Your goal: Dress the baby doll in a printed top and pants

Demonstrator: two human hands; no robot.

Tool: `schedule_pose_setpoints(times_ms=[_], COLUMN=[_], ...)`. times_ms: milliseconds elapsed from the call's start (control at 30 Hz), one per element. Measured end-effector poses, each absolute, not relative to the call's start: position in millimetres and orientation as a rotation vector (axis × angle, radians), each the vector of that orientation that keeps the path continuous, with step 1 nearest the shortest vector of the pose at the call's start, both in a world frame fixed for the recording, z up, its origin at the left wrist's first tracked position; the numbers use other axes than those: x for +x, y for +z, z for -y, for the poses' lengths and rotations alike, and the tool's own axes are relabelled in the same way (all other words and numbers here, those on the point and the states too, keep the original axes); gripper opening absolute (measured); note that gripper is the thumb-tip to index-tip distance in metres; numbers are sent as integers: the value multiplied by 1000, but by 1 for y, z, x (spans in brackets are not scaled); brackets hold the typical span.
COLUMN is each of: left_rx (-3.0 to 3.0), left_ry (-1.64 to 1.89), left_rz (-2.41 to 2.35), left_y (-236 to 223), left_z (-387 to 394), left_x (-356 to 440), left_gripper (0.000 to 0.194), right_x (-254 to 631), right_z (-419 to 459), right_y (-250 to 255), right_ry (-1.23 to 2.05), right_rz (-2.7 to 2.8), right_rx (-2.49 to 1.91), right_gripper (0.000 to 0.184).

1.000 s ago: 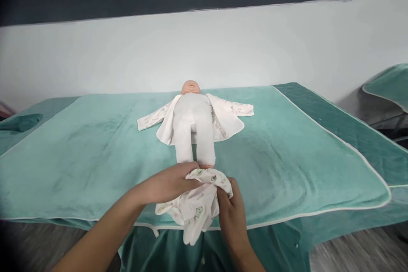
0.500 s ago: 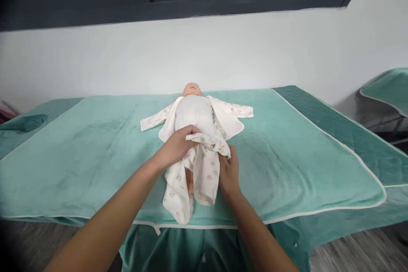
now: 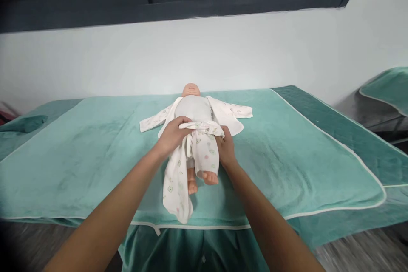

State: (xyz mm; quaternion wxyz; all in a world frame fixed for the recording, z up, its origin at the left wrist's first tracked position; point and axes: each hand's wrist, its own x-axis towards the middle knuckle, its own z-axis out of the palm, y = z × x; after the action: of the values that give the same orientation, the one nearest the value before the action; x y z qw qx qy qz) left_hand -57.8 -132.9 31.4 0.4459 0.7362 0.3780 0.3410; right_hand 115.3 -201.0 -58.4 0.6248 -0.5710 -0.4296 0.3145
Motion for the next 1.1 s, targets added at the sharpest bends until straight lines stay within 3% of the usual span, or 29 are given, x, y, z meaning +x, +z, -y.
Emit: schedule_pose_setpoints(times_ms=[133, 233, 533, 767, 1100], left_rx=[1655, 1576, 1316, 1478, 1429], left_ry=[581, 616, 753, 510, 1047], left_rz=[-778, -704, -658, -626, -821], left_y=[34, 34, 31, 34, 26], left_z=[132, 134, 147, 137, 138], left_x=[-84, -90, -70, -89, -54], left_gripper=[24, 26, 30, 42, 32], right_x=[121, 114, 102, 121, 101], right_z=[214, 225, 196, 192, 184], right_y=[-43, -14, 35, 31, 33], right_ry=[675, 630, 1056, 1353, 1521], right_rz=[1122, 1379, 1598, 1351, 1535], right_rx=[-1312, -1269, -1318, -1081, -1036], right_gripper=[24, 29, 35, 29, 31])
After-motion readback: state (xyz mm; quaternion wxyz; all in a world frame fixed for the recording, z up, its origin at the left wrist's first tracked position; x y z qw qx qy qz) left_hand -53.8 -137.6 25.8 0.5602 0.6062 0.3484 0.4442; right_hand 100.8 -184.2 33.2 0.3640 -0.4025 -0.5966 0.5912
